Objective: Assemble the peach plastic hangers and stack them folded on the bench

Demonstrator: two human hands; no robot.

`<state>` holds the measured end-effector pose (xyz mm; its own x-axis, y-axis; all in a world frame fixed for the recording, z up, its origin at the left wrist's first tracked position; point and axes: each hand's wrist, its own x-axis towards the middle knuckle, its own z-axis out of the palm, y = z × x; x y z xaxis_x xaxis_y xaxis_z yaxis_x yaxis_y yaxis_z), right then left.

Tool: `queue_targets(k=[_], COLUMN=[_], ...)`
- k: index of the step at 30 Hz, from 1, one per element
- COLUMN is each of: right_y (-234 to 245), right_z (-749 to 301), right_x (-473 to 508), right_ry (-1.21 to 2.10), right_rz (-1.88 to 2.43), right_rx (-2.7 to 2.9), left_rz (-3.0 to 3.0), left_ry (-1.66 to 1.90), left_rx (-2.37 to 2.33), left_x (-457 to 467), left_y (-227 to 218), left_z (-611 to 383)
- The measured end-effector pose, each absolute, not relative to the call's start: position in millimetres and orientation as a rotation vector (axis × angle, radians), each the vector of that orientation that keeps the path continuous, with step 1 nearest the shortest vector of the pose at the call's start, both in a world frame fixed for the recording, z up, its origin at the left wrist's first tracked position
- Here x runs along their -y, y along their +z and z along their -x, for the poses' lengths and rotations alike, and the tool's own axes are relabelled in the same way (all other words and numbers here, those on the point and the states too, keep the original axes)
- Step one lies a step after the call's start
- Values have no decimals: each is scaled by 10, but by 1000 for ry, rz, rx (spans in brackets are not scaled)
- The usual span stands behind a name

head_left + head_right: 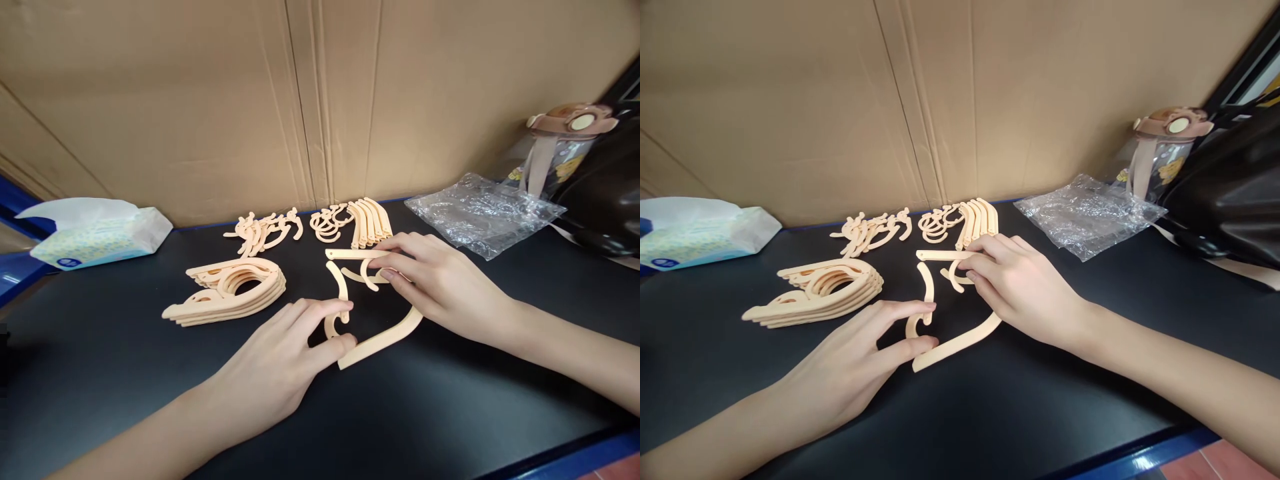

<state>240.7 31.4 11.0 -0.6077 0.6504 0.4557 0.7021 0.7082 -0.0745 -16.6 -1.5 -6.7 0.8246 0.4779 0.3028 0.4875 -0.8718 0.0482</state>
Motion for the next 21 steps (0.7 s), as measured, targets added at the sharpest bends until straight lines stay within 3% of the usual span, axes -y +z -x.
queue_targets(k=[11, 21], right_y=[81, 83], right_z=[-2410, -2368], right_x=[-320, -296], right_ry=[-136, -119], right_rz=[1069, 1049], right_rx=[2468, 2467], left_rz=[3096, 3090], left_ry=[-703, -650], left_rx=[863, 775], left_x=[41, 49], left_y=[-37, -7], left_z=[142, 156])
